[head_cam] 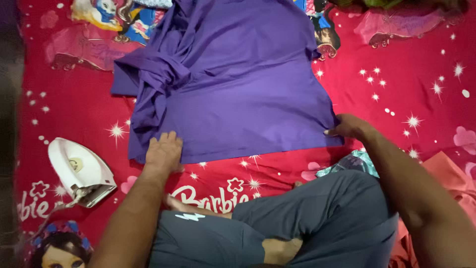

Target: The person irons a purple garment on a bed using a white electric iron. They repeatedly smooth the fabric, reposition the garment, and continue ironing different sections.

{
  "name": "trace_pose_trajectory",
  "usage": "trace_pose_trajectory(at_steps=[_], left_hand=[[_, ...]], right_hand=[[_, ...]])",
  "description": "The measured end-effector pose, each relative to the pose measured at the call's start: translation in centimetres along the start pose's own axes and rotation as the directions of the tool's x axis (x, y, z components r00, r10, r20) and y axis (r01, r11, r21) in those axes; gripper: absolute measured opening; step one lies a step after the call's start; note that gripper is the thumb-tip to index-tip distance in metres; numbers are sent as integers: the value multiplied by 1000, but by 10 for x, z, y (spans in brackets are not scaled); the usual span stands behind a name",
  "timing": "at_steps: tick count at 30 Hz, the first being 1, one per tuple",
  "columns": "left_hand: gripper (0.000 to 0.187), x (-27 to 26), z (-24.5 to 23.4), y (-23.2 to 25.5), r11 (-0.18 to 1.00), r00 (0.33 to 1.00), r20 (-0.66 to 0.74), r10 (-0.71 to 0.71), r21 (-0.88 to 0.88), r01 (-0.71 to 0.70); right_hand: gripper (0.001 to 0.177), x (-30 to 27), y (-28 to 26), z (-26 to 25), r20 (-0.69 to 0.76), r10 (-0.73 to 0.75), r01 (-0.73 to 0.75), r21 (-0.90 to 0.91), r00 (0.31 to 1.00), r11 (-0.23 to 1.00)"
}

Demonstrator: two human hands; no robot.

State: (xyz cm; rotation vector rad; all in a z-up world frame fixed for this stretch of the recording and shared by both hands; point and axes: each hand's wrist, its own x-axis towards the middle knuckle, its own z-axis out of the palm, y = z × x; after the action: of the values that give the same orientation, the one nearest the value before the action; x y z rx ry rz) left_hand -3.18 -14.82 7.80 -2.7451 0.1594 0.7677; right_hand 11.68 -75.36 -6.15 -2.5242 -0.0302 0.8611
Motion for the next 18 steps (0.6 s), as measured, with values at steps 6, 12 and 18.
trace_pose_trajectory(at_steps=[6, 12, 18], left_hand=[[34, 14, 49, -19, 989, 999, -30, 34, 143, -29], [17, 26, 61, -18, 992, 985, -174, 4, 127, 18], [19, 26, 56, -14, 999, 997, -79, -9, 46, 13]], right_hand=[[39, -3, 7, 1, -44, 190, -193, -56, 981, 980], [30, -13, -3, -5, -72, 206, -207, -18, 976, 978], [29, -9, 10, -7, -59, 183, -190, -135, 981, 973]])
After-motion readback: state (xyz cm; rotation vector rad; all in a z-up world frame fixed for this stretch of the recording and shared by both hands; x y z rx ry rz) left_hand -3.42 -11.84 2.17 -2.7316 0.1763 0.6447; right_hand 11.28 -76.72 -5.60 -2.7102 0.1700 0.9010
